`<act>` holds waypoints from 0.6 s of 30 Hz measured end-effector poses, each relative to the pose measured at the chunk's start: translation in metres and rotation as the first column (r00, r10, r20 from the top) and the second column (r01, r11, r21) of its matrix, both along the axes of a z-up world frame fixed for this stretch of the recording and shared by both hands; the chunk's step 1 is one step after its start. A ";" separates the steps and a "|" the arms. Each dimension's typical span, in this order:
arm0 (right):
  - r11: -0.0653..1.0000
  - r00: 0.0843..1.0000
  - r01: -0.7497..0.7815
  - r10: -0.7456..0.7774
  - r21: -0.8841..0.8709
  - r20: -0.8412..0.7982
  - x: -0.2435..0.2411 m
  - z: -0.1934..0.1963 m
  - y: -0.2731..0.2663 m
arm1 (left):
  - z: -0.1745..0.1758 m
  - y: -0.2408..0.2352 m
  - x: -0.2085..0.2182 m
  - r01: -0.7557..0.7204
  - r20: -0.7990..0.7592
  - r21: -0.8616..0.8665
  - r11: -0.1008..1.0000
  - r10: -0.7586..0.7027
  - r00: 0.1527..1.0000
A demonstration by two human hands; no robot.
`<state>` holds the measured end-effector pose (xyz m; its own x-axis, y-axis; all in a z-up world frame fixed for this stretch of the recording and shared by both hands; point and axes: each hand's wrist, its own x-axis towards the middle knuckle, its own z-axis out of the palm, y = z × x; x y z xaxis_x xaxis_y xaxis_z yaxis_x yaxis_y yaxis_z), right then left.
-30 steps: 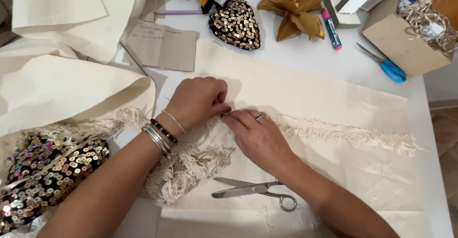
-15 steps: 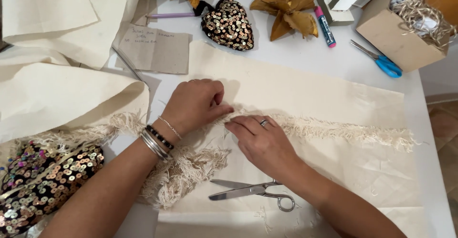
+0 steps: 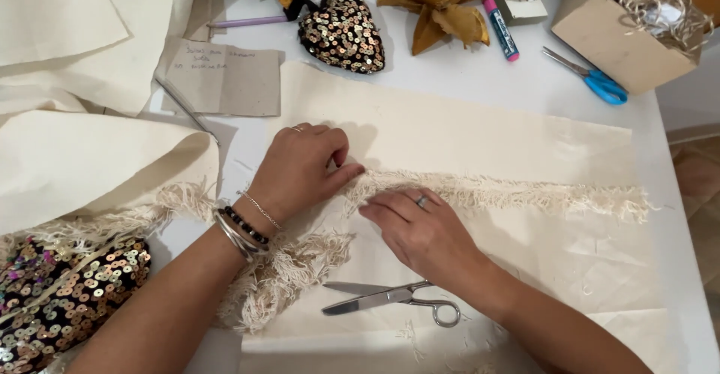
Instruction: Decorating a piece of white fabric by attaching and trimming a decorative fringe using scissors
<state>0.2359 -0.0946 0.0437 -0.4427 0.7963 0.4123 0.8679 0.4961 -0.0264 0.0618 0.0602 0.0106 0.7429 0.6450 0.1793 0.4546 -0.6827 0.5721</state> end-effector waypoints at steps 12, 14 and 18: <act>0.993 0.996 0.082 -0.079 -0.086 0.036 0.035 -0.015 0.002 | -0.018 0.004 0.006 -0.001 -0.043 -0.008 1.000 0.000 0.999; 0.992 0.996 0.089 -0.089 -0.087 0.009 0.023 -0.015 0.011 | -0.018 0.003 0.006 -0.007 -0.050 -0.009 1.000 0.006 0.999; 0.986 0.995 0.098 -0.098 -0.137 0.007 0.024 -0.032 0.017 | -0.018 0.000 0.005 -0.021 -0.054 -0.022 1.000 0.020 0.998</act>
